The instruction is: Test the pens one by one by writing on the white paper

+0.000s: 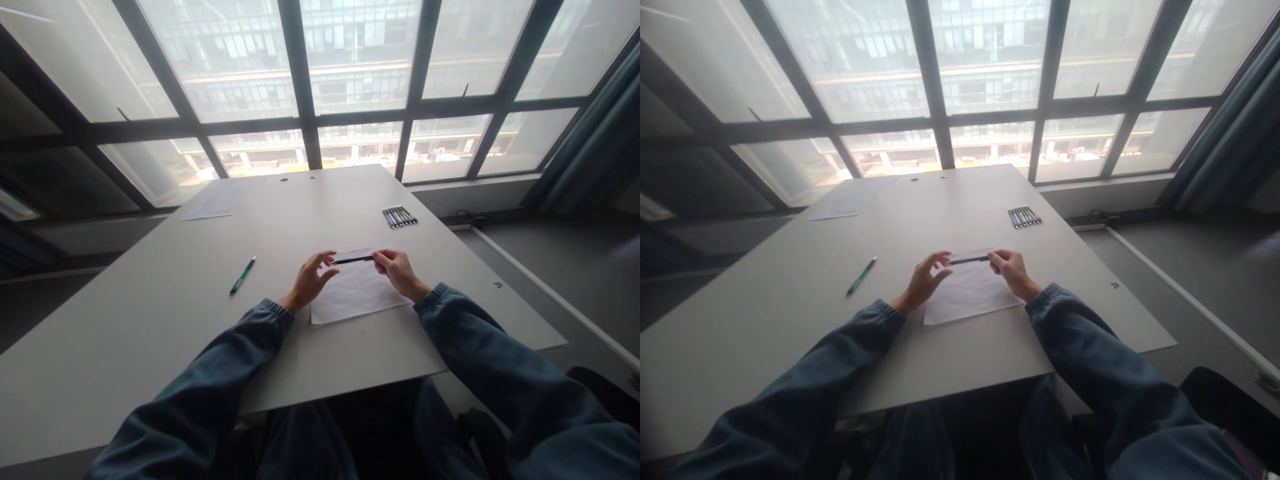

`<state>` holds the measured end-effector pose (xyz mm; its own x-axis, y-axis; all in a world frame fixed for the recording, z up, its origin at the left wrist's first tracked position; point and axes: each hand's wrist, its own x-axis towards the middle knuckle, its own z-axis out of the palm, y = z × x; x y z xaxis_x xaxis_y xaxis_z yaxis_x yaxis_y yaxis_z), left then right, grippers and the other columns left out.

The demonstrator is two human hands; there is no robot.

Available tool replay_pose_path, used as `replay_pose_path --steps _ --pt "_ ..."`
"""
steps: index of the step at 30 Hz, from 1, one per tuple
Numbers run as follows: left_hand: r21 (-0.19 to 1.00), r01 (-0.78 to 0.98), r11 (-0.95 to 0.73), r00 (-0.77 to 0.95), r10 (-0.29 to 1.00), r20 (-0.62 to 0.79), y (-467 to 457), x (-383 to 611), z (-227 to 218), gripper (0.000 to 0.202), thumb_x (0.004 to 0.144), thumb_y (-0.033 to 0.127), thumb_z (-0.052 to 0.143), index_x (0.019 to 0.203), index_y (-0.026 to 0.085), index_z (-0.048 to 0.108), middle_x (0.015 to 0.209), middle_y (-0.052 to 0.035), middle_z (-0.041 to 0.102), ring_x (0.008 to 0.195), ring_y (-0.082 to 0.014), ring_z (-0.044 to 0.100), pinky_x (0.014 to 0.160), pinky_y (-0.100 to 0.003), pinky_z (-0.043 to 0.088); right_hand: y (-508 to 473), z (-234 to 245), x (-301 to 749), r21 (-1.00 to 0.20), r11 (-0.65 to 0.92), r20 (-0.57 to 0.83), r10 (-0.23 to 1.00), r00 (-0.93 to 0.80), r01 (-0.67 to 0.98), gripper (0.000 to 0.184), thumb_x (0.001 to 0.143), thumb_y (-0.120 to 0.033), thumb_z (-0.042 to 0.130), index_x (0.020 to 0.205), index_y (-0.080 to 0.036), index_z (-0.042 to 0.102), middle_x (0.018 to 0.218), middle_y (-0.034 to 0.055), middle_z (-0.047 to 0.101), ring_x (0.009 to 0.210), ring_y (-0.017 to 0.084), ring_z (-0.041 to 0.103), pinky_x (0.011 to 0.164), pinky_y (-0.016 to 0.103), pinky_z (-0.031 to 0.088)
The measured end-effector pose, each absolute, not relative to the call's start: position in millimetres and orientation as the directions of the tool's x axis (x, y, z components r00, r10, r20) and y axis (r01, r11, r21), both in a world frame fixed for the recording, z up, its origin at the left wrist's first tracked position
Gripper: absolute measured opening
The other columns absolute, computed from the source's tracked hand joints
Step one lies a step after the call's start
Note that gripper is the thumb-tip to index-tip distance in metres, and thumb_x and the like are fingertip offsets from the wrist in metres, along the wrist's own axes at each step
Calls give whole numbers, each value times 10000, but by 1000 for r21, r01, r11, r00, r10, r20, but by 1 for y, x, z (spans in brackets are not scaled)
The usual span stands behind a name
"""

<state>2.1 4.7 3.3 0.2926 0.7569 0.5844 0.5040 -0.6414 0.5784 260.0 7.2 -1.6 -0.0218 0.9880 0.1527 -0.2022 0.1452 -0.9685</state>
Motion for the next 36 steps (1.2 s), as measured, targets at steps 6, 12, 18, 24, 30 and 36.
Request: replay_pose_path --steps 6,12,18,24,30,36 --pt "506 501 -702 283 686 671 1 7 7 181 932 315 640 1076 204 644 978 -63 717 859 -171 657 788 -310 514 8 -3 260 -968 143 150 989 -18 -207 329 718 -460 790 740 -144 700 570 -16 541 526 97 436 499 255 314" --pt "520 508 -687 273 700 660 0 8 9 137 951 321 602 943 199 666 887 -51 698 801 -164 635 756 -305 513 6 -2 260 -970 135 143 989 -24 -203 345 702 -473 798 730 -145 695 569 -19 536 524 95 430 495 256 313" --pt "533 520 -668 265 719 643 1 7 7 164 957 345 593 935 199 666 848 -39 686 767 -159 620 740 -297 501 4 1 259 -971 113 119 993 -18 -209 356 684 -477 813 732 -144 697 568 -14 547 524 97 436 492 256 317" --pt "531 553 -642 262 739 621 2 6 4 220 964 390 577 905 197 663 832 -32 687 732 -152 597 711 -279 480 4 1 260 -969 124 133 991 -31 -216 349 696 -467 815 749 -140 706 580 -9 552 535 99 444 500 254 325" --pt "542 560 -626 280 759 588 2 5 4 300 985 415 531 835 189 658 782 -29 681 701 -146 589 661 -262 464 4 0 260 -964 123 137 990 -45 -236 315 718 -434 811 754 -137 712 584 -7 555 538 98 446 507 251 318" --pt "566 482 -669 286 731 620 4 5 3 269 965 405 588 1136 204 640 942 -41 685 775 -142 604 694 -260 485 6 -1 260 -964 129 140 990 -30 -233 311 720 -435 808 750 -140 713 577 -9 549 534 100 441 504 254 320"
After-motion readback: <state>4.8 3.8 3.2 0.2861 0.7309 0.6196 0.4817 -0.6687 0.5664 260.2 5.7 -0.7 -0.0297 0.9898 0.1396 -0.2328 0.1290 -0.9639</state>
